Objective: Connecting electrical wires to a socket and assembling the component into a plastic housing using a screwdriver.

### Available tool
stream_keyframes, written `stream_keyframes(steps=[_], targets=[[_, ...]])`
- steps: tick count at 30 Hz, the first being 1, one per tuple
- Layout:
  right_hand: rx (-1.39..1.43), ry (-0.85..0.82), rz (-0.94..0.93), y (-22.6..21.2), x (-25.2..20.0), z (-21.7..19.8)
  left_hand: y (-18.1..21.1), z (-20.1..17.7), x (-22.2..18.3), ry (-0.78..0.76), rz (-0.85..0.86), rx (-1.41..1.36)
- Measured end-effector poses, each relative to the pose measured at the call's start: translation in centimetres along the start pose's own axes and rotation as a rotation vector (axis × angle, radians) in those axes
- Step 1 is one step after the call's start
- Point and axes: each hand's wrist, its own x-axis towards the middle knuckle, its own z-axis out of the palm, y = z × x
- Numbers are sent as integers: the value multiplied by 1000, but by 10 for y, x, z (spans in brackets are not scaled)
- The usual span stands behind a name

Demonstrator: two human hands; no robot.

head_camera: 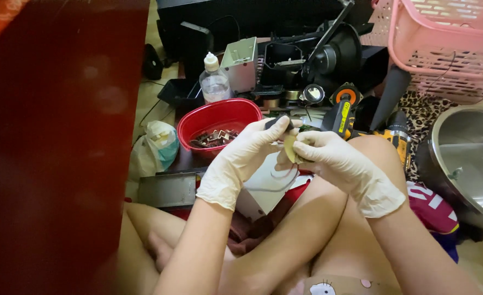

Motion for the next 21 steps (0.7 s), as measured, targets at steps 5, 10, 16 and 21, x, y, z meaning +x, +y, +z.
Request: stream_keyframes(steps=[5,10,16,21], targets=[[122,81,44,22,12,2,1,6,-7,-3,40,-112],[139,304,-37,37,17,0,-12,4,-6,73,111,-98],[61,347,-26,27,5,19,-18,11,-10,173,177,-190],[33,403,-89,27,2,25,-25,10,-9,262,194,-228]])
